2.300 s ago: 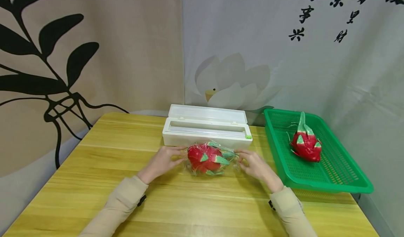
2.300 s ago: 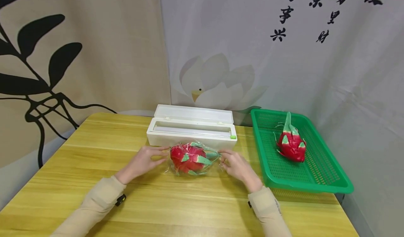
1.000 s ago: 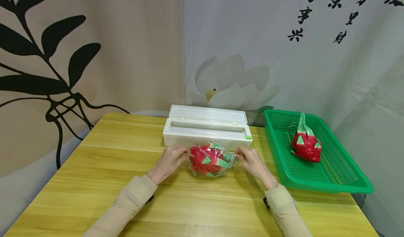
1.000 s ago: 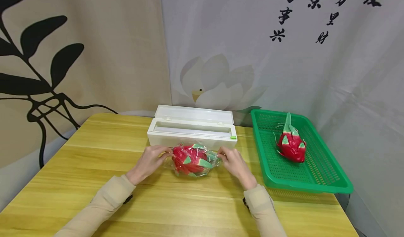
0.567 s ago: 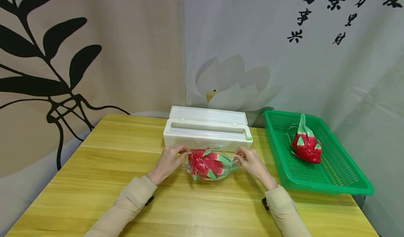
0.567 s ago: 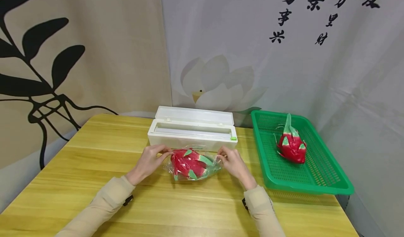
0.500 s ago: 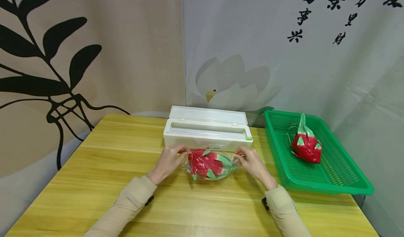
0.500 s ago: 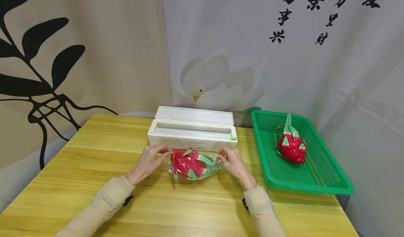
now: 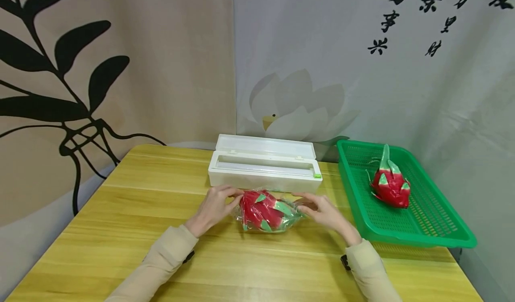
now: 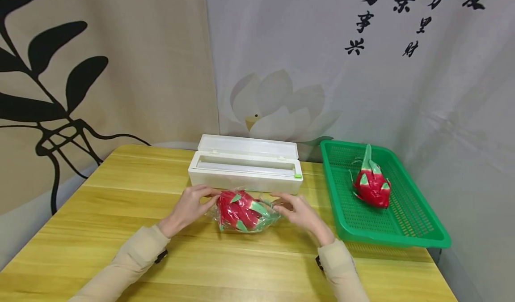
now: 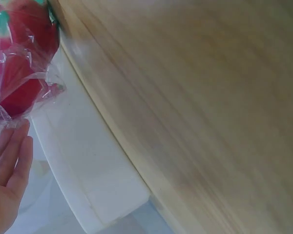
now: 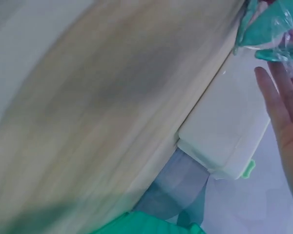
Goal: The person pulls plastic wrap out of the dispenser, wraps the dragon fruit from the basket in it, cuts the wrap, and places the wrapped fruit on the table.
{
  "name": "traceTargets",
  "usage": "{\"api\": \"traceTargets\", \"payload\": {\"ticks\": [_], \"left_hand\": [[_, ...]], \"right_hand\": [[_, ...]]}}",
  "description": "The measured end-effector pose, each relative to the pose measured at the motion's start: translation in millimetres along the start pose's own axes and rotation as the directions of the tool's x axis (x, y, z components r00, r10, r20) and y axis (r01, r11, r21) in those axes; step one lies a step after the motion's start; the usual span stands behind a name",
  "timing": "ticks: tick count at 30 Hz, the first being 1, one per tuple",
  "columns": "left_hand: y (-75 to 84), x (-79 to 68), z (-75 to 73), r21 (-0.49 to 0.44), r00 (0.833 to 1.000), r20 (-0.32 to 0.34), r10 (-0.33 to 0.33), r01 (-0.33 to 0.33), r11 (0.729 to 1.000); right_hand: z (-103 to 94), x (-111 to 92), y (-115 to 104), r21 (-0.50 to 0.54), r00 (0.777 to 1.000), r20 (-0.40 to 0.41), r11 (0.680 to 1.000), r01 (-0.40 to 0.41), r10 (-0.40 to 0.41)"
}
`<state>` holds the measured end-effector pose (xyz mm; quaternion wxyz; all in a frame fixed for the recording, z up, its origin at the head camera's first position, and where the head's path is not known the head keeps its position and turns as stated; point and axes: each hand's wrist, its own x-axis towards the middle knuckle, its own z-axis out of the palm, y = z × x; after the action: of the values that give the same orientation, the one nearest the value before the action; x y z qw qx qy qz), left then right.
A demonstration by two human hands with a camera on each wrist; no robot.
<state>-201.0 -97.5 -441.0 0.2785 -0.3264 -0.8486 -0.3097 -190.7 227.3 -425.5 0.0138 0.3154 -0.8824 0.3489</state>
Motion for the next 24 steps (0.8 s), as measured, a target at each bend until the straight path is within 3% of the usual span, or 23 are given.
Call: {"api": "traceTargets", "payload": {"ticks": [3, 9, 13, 15, 19, 24], "left_hand": [[1.0, -0.5, -0.4, -0.005, 1.0, 0.007, -0.007, 0.007, 1.0], [3.0, -1.3, -1.5, -0.011, 1.0, 0.016, -0.001, 0.001, 1.0], [7.2, -5.5, -4.5, 0.001, 0.996, 0.088, -0.005, 0.005, 1.0], [10.1, -8.9, -6.5, 0.04, 0.987, 0.159, -0.024, 0.018, 0.999], [16.0, -14.7, -11.8, 0.113, 0.953, 0.294, -0.072, 0.04, 0.993], [19.5, -18.5, -11.2, 0.132, 0.921, 0.387, -0.054, 0.003, 0.991]], "right_hand": [[2.9, -3.1, -2.4, -0.056, 0.997, 0.047, 0.996, 0.066, -0.063], [13.2, -3.4, -6.6, -0.198, 0.984, 0.039, 0.964, 0.179, -0.175], [16.0, -2.6, -5.5, -0.239, 0.981, 0.041, 0.952, 0.193, -0.189], [16.5, -2.6, -4.2, -0.253, 0.983, 0.045, 0.95, 0.182, -0.177], [17.9, -2.4, -3.1, -0.276, 0.986, 0.043, 0.946, 0.169, -0.163], [18.9, -2.8, -7.5, -0.287, 0.992, 0.058, 0.95, 0.124, -0.112]]}}
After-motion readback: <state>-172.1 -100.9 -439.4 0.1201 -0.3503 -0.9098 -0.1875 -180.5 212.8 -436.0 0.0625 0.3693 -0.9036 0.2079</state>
